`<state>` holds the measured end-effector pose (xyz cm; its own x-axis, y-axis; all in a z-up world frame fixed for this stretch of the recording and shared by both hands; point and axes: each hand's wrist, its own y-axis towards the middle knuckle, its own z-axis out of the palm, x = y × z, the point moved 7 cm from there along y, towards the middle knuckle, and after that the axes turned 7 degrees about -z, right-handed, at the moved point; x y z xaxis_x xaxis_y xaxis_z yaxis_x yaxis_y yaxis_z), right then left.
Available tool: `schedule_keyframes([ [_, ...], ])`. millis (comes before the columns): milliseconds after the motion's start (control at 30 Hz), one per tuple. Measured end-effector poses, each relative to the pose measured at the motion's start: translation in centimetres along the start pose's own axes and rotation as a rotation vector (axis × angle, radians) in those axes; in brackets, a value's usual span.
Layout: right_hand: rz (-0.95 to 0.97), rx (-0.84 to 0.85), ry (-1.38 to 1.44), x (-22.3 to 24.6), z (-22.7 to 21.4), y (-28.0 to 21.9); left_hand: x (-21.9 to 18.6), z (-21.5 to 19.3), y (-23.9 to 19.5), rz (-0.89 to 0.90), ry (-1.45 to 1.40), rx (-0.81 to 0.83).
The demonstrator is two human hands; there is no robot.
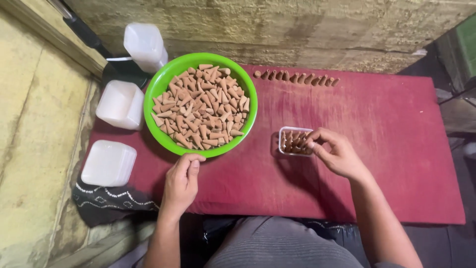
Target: Packaging incense cones from a large bowl into small plastic containers by hand.
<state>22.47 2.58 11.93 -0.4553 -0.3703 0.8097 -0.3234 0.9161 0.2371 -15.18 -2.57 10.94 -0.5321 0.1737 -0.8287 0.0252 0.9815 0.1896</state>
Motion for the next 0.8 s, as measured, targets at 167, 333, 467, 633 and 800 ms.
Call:
schedule_keyframes([
  [167,-0.057,0.069,0.014,1.5,2.4,3.4,-0.8,-0.8,2.9,0.190,0.108,-0.152],
  [333,-0.171,0.113,-0.038,3.5,5.9,9.2,1.4,-2.7,7.2,0.262,0.309,-0.299],
  [467,-0.307,0.110,-0.118,3.6,9.2,15.2,2.3,-3.4,9.4,0.244,0.405,-0.377],
  [633,-0.385,0.128,-0.232,2.5,13.2,20.9,4.0,-2.4,10.0,0.192,0.470,-0.412],
  [800,-0.391,0.218,-0.511,1.6,17.4,23.4,4.1,-2.3,10.0,0.155,0.480,-0.406],
])
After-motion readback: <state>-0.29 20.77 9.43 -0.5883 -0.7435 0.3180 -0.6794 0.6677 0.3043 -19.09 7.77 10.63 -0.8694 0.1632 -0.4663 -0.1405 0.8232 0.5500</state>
